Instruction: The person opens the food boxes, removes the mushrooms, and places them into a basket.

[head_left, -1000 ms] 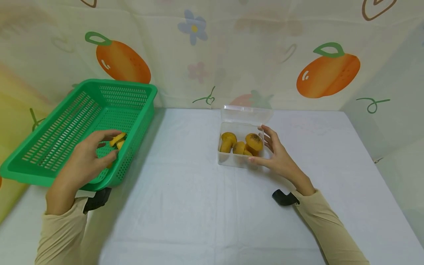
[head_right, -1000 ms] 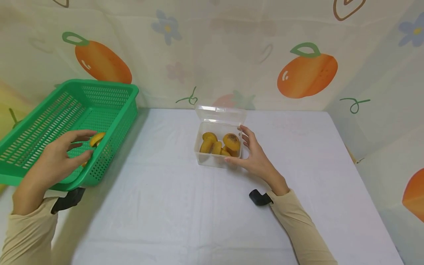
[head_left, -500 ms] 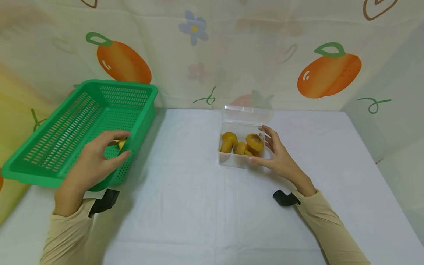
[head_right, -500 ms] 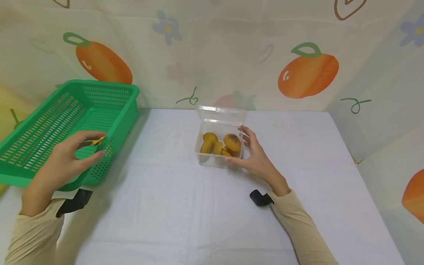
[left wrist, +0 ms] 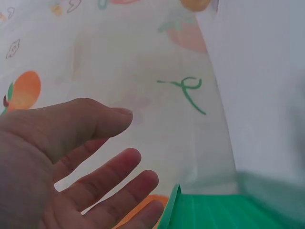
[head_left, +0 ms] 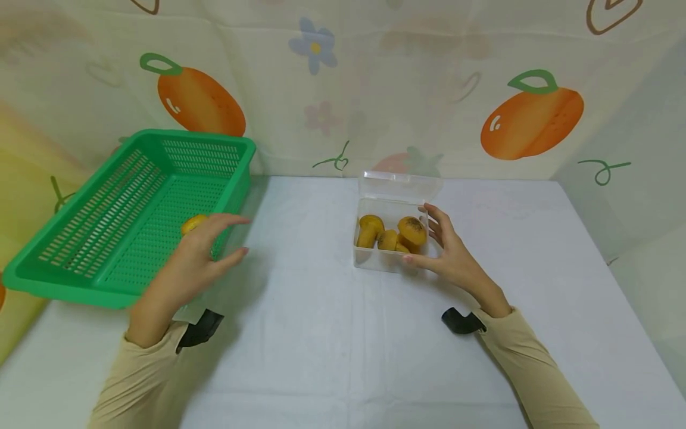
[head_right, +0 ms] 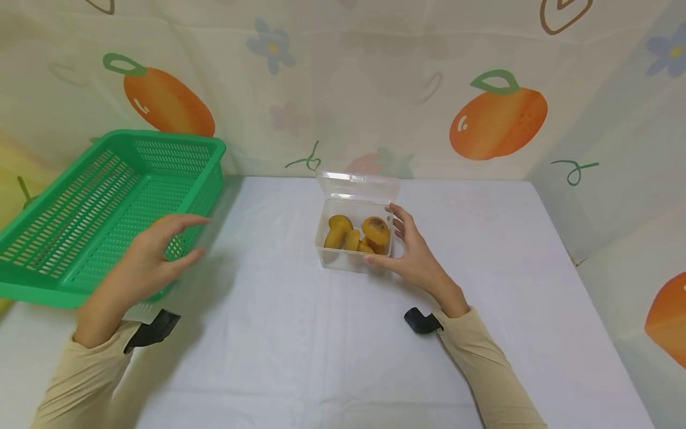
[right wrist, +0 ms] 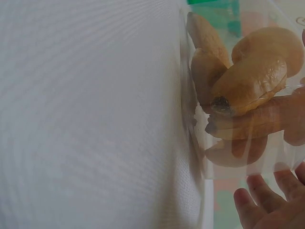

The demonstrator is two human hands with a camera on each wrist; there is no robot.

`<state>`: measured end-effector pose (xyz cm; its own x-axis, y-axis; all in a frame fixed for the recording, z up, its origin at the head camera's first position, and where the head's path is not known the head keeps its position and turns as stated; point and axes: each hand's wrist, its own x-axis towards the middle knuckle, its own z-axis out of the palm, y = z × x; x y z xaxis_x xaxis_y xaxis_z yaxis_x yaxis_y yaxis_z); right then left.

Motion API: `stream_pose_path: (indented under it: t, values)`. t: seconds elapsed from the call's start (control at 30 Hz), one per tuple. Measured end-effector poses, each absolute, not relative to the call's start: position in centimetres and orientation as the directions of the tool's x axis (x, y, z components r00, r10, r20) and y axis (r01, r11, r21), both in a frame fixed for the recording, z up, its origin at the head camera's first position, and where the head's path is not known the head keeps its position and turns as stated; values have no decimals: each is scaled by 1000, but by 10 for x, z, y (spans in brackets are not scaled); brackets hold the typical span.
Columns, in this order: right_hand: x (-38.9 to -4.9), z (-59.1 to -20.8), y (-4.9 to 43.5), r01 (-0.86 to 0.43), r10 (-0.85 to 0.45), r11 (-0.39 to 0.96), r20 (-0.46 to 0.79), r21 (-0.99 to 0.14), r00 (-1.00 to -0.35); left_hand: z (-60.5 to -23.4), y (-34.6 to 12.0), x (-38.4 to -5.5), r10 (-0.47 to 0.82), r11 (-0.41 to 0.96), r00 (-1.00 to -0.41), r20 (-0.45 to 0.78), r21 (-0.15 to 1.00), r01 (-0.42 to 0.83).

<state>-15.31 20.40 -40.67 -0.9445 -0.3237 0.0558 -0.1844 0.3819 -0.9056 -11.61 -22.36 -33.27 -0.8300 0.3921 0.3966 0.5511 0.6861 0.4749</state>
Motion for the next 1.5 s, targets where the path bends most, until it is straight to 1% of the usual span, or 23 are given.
stream_pose_path:
  t: [0.13, 0.23, 0.4, 0.5, 0.77, 0.93, 1.1, 1.5]
  values:
    - [-153, -407, 205, -184, -323, 383, 55, -905, -945, -337, -213, -120, 411, 650, -829, 379, 516, 558]
    - [-153, -407, 205, -186, -323, 383, 58, -905, -945, -339, -205, -122, 417, 654, -833, 364, 516, 553]
    - [-154, -407, 204, -189, -325, 380, 61, -906, -944, -338, -191, -127, 438, 650, -849, 296, 548, 527]
    - [-154, -407, 204, -189, -323, 381, 61, -905, -944, -338, -182, -130, 453, 639, -849, 272, 565, 522]
    - [-154, -407, 205, -193, -325, 383, 64, -903, -944, -342, -162, -137, 486, 606, -819, 305, 557, 567]
    - [-155, -408, 205, -190, -326, 377, 62, -907, -943, -341, -149, -141, 501, 591, -813, 296, 570, 572]
    - [-154, -408, 205, -181, -326, 373, 54, -910, -944, -338, -135, -143, 511, 563, -813, 279, 606, 562]
    - [-154, -409, 205, -183, -323, 371, 59, -910, -945, -334, -103, -152, 567, 519, -773, 286, 605, 604]
